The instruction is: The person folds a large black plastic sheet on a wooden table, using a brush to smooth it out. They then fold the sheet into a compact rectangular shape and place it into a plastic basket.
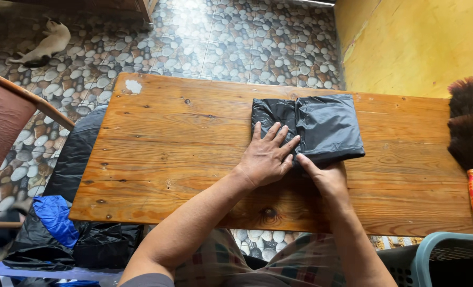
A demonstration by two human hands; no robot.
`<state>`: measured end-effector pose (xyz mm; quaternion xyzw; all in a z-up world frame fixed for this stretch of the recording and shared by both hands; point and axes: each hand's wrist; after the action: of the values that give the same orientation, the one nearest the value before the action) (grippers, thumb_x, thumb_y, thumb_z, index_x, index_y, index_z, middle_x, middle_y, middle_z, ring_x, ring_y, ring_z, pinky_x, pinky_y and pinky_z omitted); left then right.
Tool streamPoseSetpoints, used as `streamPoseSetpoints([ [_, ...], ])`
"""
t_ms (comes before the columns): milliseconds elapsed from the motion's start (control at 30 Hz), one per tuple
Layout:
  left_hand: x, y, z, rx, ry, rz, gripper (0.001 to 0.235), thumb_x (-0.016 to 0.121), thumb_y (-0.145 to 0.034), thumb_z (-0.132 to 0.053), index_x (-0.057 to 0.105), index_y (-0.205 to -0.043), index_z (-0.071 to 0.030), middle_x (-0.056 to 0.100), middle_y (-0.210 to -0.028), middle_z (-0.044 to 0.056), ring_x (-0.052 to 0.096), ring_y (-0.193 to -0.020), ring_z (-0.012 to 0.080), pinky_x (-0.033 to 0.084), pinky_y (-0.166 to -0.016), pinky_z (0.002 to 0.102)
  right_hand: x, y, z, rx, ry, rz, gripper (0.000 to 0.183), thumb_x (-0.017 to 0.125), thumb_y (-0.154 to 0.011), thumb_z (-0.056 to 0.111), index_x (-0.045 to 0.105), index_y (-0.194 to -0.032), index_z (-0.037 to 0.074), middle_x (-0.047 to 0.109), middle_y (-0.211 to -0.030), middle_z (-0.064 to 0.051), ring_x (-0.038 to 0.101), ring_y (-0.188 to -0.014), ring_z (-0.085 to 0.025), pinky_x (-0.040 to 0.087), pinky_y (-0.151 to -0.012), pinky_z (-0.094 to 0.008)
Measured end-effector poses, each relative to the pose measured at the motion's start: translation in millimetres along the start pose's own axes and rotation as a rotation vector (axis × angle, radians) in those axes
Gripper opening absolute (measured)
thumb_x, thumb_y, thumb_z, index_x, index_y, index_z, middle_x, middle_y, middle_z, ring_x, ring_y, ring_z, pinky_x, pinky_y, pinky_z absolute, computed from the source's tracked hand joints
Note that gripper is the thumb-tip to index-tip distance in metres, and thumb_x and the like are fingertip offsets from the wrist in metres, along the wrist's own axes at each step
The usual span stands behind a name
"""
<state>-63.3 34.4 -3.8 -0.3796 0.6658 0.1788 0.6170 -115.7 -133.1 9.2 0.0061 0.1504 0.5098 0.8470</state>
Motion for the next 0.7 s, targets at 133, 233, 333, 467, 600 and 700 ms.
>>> streamPoseSetpoints([
  [133, 0, -1, 0, -0.002, 0.01, 0.007, 0.06, 0.037, -0.097, -0.044, 0.047, -0.154, -0.025, 0.05, -0.154, 0.018, 0.036, -0.15, 0.0369, 0.015, -0.119, 0.07, -2, -12, -33, -0.156, 0.143, -0.034, 0.047, 0.091, -0.079, 0.02, 0.071, -0.113, -0.006, 0.073, -0.096, -0.025, 0.074, -0.088, -0.034, 0.064, -0.062, -0.045],
  [233, 5, -1, 1, -0.008, -0.003, 0.014, 0.063, 0.037, -0.097, -0.045, 0.045, -0.155, -0.023, 0.051, -0.154, 0.018, 0.036, -0.15, 0.0362, 0.015, -0.119, 0.069, -1, -5, -43, -0.353, 0.313, -0.115, 0.048, 0.086, -0.083, 0.018, 0.063, -0.116, -0.01, 0.066, -0.1, -0.032, 0.068, -0.101, -0.051, 0.06, -0.073, -0.06],
  [333, 8, -4, 1, -0.016, -0.018, 0.022, 0.065, 0.036, -0.097, -0.047, 0.043, -0.156, -0.02, 0.049, -0.155, 0.018, 0.035, -0.151, 0.0352, 0.015, -0.119, 0.069, 4, 3, -44, -0.473, 0.344, -0.134, 0.046, 0.073, -0.088, 0.01, 0.058, -0.13, -0.001, 0.065, -0.112, -0.028, 0.066, -0.1, -0.054, 0.06, -0.067, -0.06],
  [467, 6, -5, 4, -0.068, 0.052, 0.078, 0.075, 0.041, -0.095, -0.049, 0.037, -0.156, -0.005, 0.043, -0.159, 0.017, 0.029, -0.153, 0.0321, 0.011, -0.122, 0.066, 19, 31, -8, -0.725, 0.579, -0.157, 0.068, 0.066, -0.087, 0.008, 0.049, -0.152, 0.015, 0.056, -0.137, -0.019, 0.065, -0.107, -0.052, 0.06, -0.077, -0.063],
  [600, 28, -8, 33, -0.121, 0.484, 0.059, 0.097, 0.063, -0.081, -0.044, 0.026, -0.159, 0.002, 0.032, -0.163, 0.023, 0.021, -0.157, 0.0359, 0.004, -0.127, 0.06, 21, 29, -14, -0.834, 0.686, -0.098, 0.075, 0.057, -0.09, 0.005, 0.042, -0.161, 0.027, 0.054, -0.142, -0.014, 0.063, -0.114, -0.05, 0.058, -0.084, -0.064],
  [700, 30, -13, 58, -0.162, 0.979, -0.062, 0.079, 0.044, -0.09, -0.02, 0.018, -0.16, 0.006, 0.03, -0.159, 0.035, 0.023, -0.152, 0.0486, 0.008, -0.129, 0.058, 18, 14, -31, -0.816, 0.791, -0.062, 0.081, 0.053, -0.087, 0.009, 0.038, -0.162, 0.038, 0.048, -0.151, -0.009, 0.064, -0.122, -0.039, 0.06, -0.086, -0.057],
])
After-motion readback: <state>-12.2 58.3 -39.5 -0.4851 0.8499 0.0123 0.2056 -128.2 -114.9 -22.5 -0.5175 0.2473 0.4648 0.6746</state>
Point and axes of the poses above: each hand's wrist, its own y-axis away from the middle knuckle, its own x-axis out of the palm, z = x × y
